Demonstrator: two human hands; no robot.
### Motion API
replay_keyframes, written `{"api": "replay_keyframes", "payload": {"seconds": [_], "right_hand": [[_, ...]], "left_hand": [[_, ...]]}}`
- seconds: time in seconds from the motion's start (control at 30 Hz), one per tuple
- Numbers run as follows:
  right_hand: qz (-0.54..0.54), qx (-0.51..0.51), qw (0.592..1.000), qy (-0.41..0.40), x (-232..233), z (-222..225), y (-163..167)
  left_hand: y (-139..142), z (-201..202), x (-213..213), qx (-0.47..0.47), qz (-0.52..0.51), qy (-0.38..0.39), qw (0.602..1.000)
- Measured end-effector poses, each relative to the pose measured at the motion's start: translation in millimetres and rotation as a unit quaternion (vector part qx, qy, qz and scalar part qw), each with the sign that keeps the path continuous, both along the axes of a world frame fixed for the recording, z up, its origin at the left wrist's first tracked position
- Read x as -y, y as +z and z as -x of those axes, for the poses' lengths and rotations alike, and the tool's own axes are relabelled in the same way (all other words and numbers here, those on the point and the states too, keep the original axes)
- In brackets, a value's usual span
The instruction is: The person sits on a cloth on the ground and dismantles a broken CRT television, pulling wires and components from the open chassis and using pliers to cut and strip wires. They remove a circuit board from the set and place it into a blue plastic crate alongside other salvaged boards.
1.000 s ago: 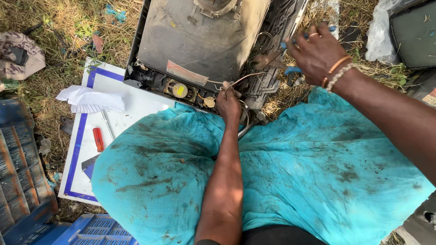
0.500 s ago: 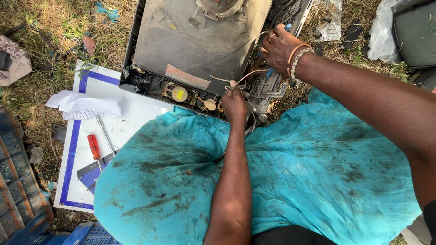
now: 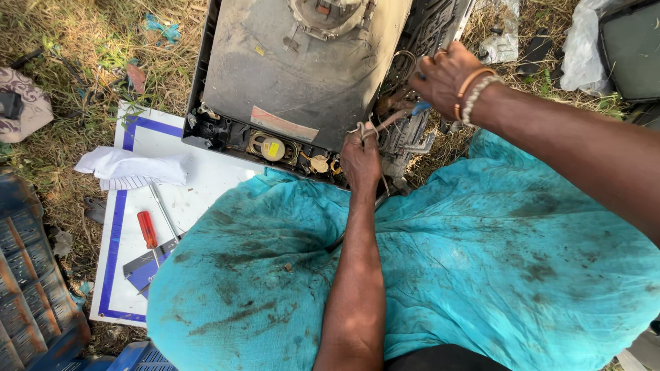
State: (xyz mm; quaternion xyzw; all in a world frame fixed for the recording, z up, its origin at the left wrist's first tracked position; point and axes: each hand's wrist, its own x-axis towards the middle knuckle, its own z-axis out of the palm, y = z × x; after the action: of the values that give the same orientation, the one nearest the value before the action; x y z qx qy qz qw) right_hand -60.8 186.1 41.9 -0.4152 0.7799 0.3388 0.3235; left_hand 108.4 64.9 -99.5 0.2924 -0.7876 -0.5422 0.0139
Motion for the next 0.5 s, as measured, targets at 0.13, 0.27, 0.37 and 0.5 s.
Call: {"api": "replay_keyframes", "payload": {"seconds": [0.13,0.27,0.37,0.5], "right_hand": [[0.05,-0.063,0.981,-0.178,-65,-12,45],[0.076,-0.007,0.881,-0.467,-118,-28,80],[0.248,0.044,0.726,-0.64,-143,-55,93],[0.501,0.156,0.484,-0.7,-155,-67,98]], "left_hand": [[14,21,-2,0.025,0.047,-0.121,0.991],[17,56,-13,0.09,0.008,-0.182,0.979],[-1,93,-29,0.132,0.057,-0.244,0.959],[-39,142,-48,0.144,0.07,-0.318,0.935]]}}
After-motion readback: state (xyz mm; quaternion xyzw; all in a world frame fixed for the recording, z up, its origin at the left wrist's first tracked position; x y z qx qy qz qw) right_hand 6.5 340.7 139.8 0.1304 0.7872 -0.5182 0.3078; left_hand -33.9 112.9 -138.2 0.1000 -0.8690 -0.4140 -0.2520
